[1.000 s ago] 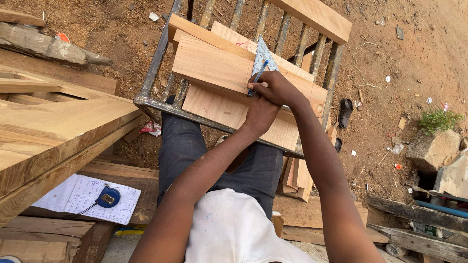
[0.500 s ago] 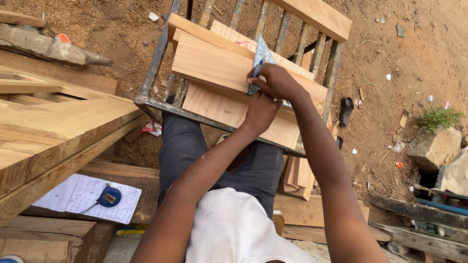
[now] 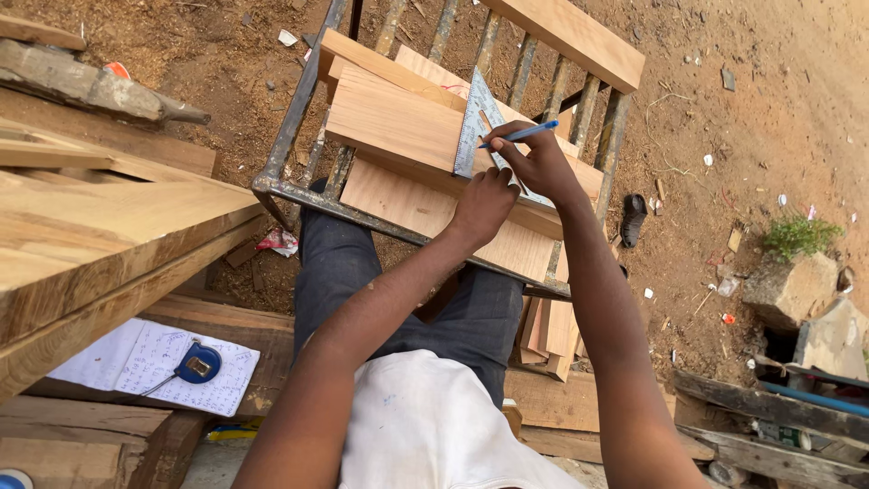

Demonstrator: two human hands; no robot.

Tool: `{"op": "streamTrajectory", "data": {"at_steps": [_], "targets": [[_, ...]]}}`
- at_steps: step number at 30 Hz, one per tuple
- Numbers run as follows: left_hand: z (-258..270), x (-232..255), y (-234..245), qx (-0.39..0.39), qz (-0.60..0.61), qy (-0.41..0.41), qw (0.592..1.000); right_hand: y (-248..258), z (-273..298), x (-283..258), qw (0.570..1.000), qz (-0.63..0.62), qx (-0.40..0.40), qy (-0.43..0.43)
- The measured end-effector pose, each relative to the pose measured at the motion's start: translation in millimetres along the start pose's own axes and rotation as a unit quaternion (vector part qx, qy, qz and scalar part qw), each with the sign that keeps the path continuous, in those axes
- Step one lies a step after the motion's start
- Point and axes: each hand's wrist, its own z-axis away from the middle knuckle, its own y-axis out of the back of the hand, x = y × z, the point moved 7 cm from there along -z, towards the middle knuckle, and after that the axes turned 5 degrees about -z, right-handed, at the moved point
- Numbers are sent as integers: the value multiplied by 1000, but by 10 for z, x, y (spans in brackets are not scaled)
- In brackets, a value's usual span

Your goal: The person marks a piece of wood using a speed square and a pencil.

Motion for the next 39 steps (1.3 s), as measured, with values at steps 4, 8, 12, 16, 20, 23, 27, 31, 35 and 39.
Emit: {"op": "streamTrajectory", "data": {"at_steps": [4, 8, 12, 16, 20, 23, 27, 31, 35, 39], "targets": [[1, -86, -14, -34, -22, 14, 999, -72, -20, -83, 1000, 6, -4, 11], [58, -230, 87, -26, -45, 19, 998, -198, -100, -151, 1000, 11, -17, -9], [94, -331, 47, -19, -73, 21, 997, -427, -255, -178, 998, -9, -68, -4], [125, -451, -100, -56, -12, 40, 998, -645, -362, -172, 992, 15, -127, -16], [131, -479, -96, -53, -5, 44, 998, -728, -408, -151, 985, 21, -154, -68], [139, -485, -91, -69, 5, 54, 996, -761, -432, -152, 981, 8, -175, -87], [114, -490, -110, -103, 2, 62, 993, -780, -463, -170, 975, 49, -199, -81], [115, -501, -132, -134, 1, 70, 988, -798, -490, -147, 973, 62, -205, -85], [117, -494, -92, -107, 11, 70, 992, -809, -539, -194, 971, 99, -211, -47], [127, -488, -57, -77, 22, 62, 995, -836, -571, -127, 959, 145, -226, -94]]}}
